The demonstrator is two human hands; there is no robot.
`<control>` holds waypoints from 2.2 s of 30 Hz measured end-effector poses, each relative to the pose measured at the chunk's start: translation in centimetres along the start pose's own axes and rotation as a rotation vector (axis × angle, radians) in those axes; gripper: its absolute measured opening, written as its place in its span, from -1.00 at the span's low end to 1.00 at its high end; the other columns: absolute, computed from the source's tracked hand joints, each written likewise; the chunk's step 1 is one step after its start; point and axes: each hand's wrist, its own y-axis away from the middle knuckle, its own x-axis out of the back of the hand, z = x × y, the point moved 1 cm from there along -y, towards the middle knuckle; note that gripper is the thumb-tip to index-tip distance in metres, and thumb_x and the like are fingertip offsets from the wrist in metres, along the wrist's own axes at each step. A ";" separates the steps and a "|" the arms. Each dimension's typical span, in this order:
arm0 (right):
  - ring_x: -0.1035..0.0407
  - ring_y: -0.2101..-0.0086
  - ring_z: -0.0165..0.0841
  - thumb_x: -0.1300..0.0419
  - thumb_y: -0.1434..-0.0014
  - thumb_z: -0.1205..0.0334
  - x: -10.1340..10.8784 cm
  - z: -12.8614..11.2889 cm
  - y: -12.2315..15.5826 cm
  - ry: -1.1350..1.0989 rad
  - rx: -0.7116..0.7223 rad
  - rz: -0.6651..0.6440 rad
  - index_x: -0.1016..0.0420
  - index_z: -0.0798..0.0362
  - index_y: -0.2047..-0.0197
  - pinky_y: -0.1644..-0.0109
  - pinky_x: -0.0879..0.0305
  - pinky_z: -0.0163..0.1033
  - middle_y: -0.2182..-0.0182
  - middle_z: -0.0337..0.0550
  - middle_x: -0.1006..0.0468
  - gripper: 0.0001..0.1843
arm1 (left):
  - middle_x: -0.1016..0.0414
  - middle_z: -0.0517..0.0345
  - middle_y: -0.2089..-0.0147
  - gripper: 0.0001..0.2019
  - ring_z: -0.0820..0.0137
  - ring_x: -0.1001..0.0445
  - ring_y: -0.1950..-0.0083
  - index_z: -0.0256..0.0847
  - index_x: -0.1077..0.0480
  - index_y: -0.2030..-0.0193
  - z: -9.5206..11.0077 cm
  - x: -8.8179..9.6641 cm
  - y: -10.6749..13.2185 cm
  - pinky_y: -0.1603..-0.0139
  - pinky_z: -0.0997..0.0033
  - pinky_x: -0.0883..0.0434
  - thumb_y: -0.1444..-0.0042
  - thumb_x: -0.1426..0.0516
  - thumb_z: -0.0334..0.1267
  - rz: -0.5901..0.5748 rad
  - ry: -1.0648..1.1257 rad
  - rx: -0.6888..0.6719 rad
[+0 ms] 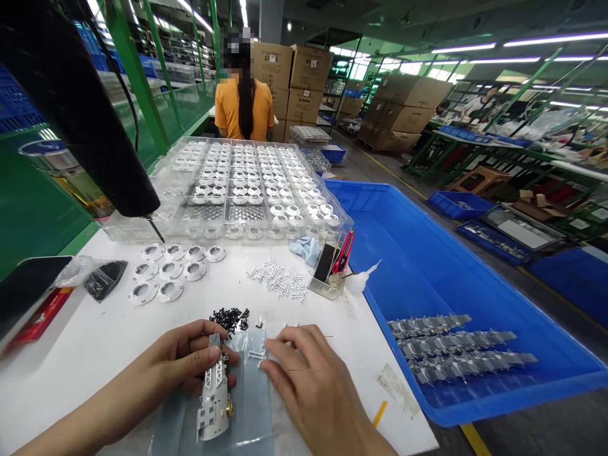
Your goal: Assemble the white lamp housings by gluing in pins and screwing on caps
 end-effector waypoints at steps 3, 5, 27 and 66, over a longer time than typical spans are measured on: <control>-0.40 0.02 -0.13 -0.13 -0.38 0.35 -0.4 -1.6 -0.2 -0.043 0.160 -0.047 -0.50 -0.01 -0.10 0.05 -0.52 -0.02 0.00 0.00 -0.53 -0.73 | -0.64 -0.10 0.02 -0.66 0.17 -0.59 0.04 -0.21 -0.35 -0.03 0.1 -0.1 0.2 0.18 0.30 -0.46 -0.28 -0.25 -0.06 0.015 -0.010 0.007; -0.40 0.07 -0.14 -0.14 -0.37 0.38 -0.7 -2.0 -0.2 -0.054 0.170 -0.049 -0.54 -0.01 -0.01 0.08 -0.50 -0.01 0.05 -0.01 -0.55 -0.77 | -0.64 -0.10 0.00 -0.65 0.15 -0.59 0.04 -0.21 -0.35 -0.02 0.1 -0.1 0.2 0.16 0.26 -0.47 -0.25 -0.27 -0.05 0.016 0.013 0.019; -0.43 0.44 -0.34 -0.15 -0.36 -0.08 6.2 6.6 -5.0 0.084 -0.420 0.418 -0.63 -0.03 0.21 0.31 -0.23 -0.21 0.36 -0.20 -0.64 -0.65 | -0.60 -0.15 -0.09 -0.65 0.03 -0.60 -0.04 -0.18 -0.33 -0.01 0.3 -0.2 0.1 0.11 0.17 -0.49 -0.28 -0.24 0.00 -0.025 -0.019 0.040; -0.44 0.37 -0.40 -0.28 -0.29 0.35 1.3 0.7 -1.0 -0.187 -0.137 0.533 -0.57 -0.03 0.18 0.33 -0.35 -0.25 0.32 -0.25 -0.60 -0.91 | -0.61 -0.15 -0.08 -0.65 0.02 -0.58 -0.07 -0.21 -0.32 -0.06 0.6 0.0 0.3 0.07 0.10 -0.49 -0.31 -0.23 -0.04 -0.010 -0.051 0.061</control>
